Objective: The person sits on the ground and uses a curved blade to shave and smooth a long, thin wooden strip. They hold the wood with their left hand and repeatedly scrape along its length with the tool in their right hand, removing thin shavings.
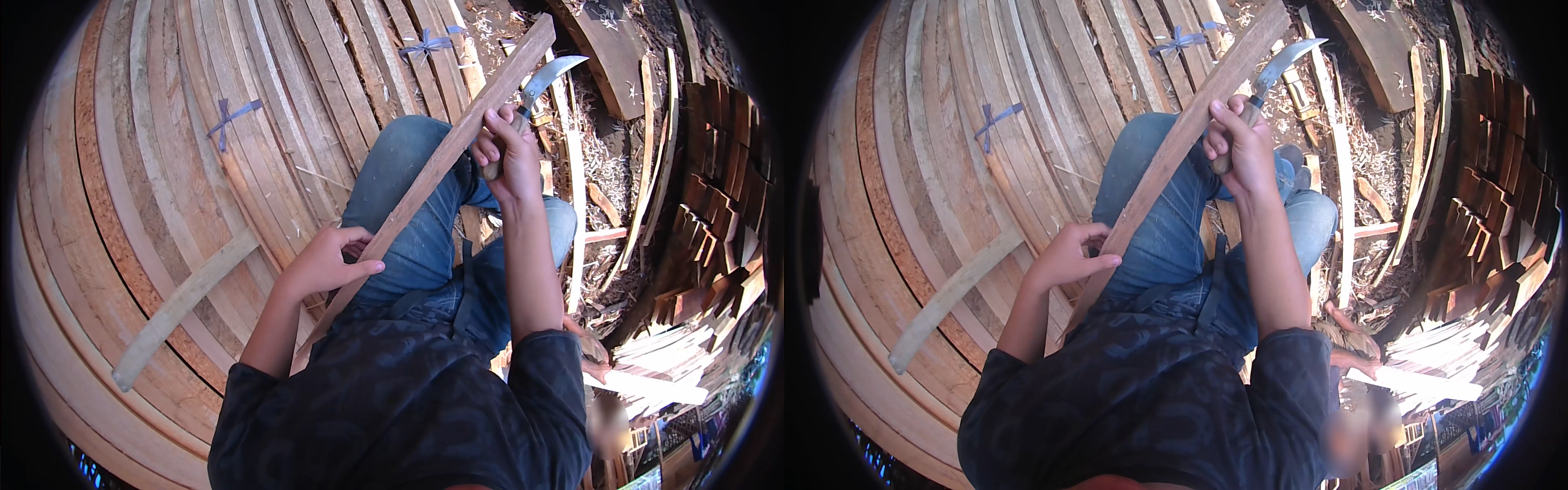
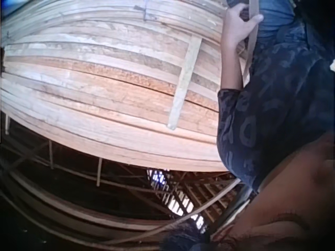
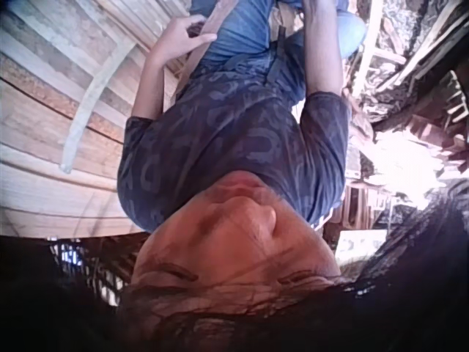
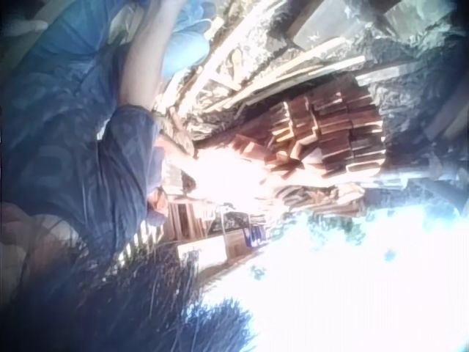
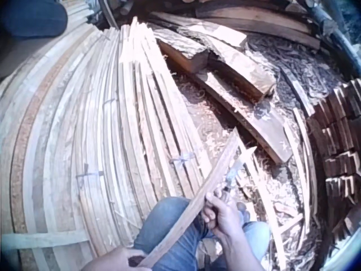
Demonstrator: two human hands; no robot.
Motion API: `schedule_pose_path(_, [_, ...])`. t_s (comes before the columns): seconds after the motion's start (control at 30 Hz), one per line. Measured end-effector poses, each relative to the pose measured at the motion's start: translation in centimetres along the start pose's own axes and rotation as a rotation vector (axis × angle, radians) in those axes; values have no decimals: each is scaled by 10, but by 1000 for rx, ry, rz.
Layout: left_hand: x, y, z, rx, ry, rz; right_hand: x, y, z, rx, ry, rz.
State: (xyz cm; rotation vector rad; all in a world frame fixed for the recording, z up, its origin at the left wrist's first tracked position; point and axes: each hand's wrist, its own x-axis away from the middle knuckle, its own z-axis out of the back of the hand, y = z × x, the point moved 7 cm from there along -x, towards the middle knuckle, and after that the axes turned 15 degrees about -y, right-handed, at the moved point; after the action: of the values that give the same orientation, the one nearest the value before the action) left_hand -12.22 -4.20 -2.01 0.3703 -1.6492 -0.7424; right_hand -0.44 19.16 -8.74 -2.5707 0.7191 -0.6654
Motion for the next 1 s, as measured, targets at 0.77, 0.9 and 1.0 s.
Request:
schedule_pose_path(0.77, [-9, -41, -53, 848, -43, -91, 36, -42, -1, 1308, -29, 112])
schedule_pose_path(0.9, [-7, -39, -51, 775, -39, -92, 56, -31, -42, 1852, -147, -26])
schedule_pose_path(1.0, [-7, -46, -55, 721, -5, -30, 53, -20, -51, 1987, -171, 38])
